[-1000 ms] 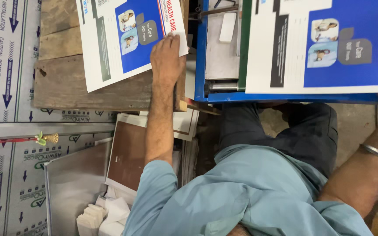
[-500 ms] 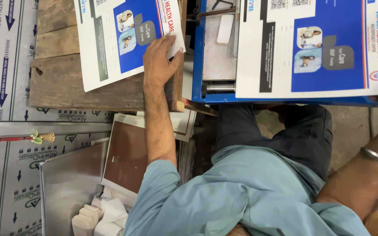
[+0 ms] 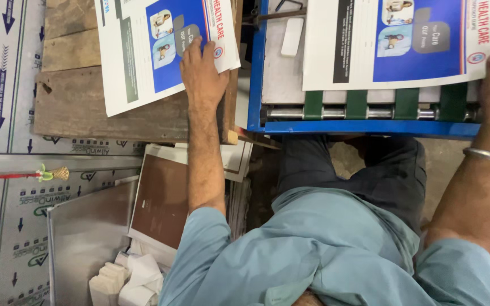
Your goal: The person sits on the floor and operates a blue laminating machine. They repeatedly feed printed sheets into the rollers and collect the laminated output, stacking them on a wooden surface to the left.
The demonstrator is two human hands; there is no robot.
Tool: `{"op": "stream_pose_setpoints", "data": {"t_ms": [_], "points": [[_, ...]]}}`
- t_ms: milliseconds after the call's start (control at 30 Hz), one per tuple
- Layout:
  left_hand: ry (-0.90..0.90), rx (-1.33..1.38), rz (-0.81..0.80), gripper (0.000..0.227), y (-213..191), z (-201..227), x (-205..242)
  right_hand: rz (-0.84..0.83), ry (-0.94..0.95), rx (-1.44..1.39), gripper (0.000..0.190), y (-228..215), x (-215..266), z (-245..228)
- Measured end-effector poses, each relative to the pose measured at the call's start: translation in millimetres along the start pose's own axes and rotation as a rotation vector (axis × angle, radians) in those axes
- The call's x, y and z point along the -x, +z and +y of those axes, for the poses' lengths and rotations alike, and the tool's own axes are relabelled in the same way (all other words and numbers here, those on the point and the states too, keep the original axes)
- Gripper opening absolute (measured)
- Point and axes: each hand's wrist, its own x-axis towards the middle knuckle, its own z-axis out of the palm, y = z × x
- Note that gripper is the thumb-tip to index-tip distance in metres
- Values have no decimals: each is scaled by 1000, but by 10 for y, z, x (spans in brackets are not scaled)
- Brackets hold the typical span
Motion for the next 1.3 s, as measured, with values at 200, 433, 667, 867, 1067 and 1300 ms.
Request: {"op": "stream_pose_setpoints", "data": {"t_ms": [200, 433, 667, 867, 1067, 1300], "points": [[-83, -10, -120, 55, -56, 52, 3, 81, -126, 385, 57, 176, -327, -112], [113, 85, -36, 49, -74, -107, 164, 186, -305, 548, 70, 329, -445, 94], [-179, 397, 87, 25, -443, -451, -34, 3, -264, 232, 50, 712, 129, -665], [55, 325, 69, 37, -279, 313, -100, -638, 45, -134, 44, 1307, 748, -2043], [392, 248, -356, 59, -60, 1552, 192, -721, 458, -1034, 42, 1841, 1214, -2597], [190, 236, -437, 61, -223, 756, 43, -215, 426, -912, 34, 1366, 735, -1858]]}}
